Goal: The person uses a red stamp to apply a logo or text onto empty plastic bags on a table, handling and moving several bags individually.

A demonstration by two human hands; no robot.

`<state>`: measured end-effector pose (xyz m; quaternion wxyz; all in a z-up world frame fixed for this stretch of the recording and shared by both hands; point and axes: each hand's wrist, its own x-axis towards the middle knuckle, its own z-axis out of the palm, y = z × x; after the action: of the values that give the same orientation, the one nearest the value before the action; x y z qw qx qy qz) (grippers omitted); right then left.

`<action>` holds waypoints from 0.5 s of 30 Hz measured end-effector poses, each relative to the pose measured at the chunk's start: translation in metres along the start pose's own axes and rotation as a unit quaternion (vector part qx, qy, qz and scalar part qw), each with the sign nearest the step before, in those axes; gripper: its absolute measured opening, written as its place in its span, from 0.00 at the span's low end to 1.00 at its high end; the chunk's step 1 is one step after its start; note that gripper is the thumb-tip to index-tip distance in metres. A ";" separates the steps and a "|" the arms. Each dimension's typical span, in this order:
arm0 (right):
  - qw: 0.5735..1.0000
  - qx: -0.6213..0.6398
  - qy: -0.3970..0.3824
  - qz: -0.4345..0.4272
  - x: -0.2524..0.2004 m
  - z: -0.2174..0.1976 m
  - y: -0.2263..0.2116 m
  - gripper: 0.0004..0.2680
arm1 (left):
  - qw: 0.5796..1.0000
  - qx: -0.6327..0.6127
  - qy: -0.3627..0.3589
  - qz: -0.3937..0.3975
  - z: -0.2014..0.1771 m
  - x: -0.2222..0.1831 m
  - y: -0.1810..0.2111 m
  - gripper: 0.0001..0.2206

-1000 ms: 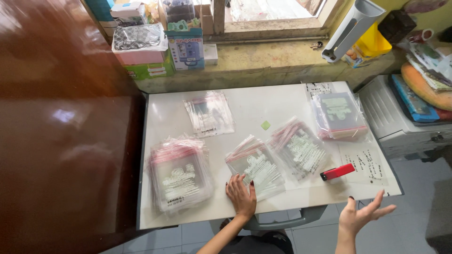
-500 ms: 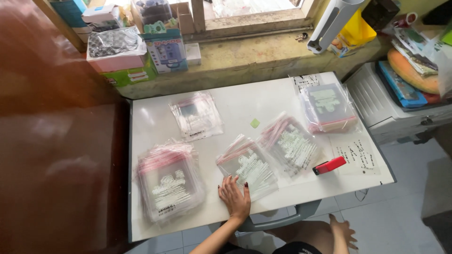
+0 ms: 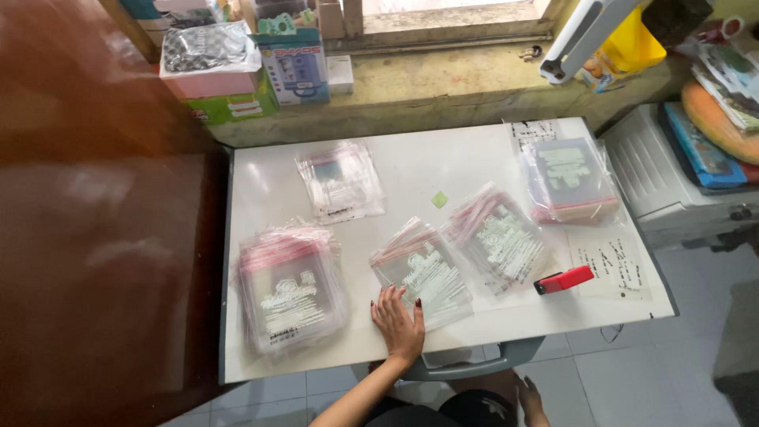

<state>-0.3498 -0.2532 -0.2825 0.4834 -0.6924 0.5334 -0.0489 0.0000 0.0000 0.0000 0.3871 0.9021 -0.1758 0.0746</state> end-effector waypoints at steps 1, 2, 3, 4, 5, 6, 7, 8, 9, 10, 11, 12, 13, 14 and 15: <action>1.000 -0.003 -0.003 -0.004 0.005 -0.002 -0.009 0.24 | 1.000 0.000 0.004 -0.004 0.002 0.000 0.000 0.23; 0.989 0.060 0.036 0.131 0.010 -0.004 -0.019 0.24 | 1.000 -0.002 0.005 -0.004 0.003 0.001 -0.001 0.23; 0.954 0.120 0.075 0.263 0.014 -0.006 -0.027 0.24 | 1.000 -0.004 0.006 -0.005 0.004 0.000 -0.001 0.23; 0.956 0.115 0.072 0.260 0.024 -0.018 -0.034 0.24 | 1.000 -0.003 0.010 -0.010 0.003 0.000 0.001 0.23; 0.958 0.002 0.125 0.259 0.034 -0.029 -0.041 0.22 | 1.000 -0.004 0.009 -0.005 0.001 0.000 0.001 0.23; 0.944 -0.112 0.177 0.254 0.044 -0.040 -0.047 0.22 | 1.000 -0.005 0.009 -0.001 0.000 0.000 0.002 0.22; 0.946 -0.115 0.173 0.249 0.041 -0.062 -0.073 0.22 | 1.000 -0.003 0.013 -0.006 0.000 0.000 0.003 0.22; 0.932 0.022 0.320 0.167 0.038 -0.083 -0.098 0.18 | 1.000 -0.001 0.013 -0.001 0.001 0.001 0.003 0.22; 0.875 0.161 0.451 0.078 0.033 -0.103 -0.122 0.20 | 1.000 0.002 0.011 0.005 0.002 0.001 0.002 0.22; 0.877 0.160 0.446 0.075 0.036 -0.117 -0.136 0.20 | 1.000 0.004 0.015 0.002 0.003 0.002 0.001 0.22; 0.866 0.086 0.488 -0.073 0.037 -0.133 -0.148 0.21 | 1.000 0.007 0.014 0.003 0.003 0.002 0.001 0.22; 0.830 0.012 0.512 -0.221 0.039 -0.149 -0.161 0.22 | 1.000 0.010 0.013 0.004 0.003 0.002 0.001 0.22; 0.831 0.009 0.510 -0.223 0.036 -0.158 -0.196 0.22 | 1.000 0.010 0.013 0.000 0.003 0.003 0.003 0.22; 0.843 0.009 0.422 -0.333 0.033 -0.167 -0.231 0.23 | 1.000 0.008 0.014 -0.005 0.003 0.003 0.005 0.23; 0.839 0.010 0.326 -0.435 0.029 -0.174 -0.264 0.25 | 1.000 0.006 0.014 -0.007 0.002 0.003 0.006 0.23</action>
<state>-0.2564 -0.3931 -0.0126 0.2175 -0.7923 0.3032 -0.4827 0.0008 -0.0060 0.0040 0.3844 0.9046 -0.1633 0.0850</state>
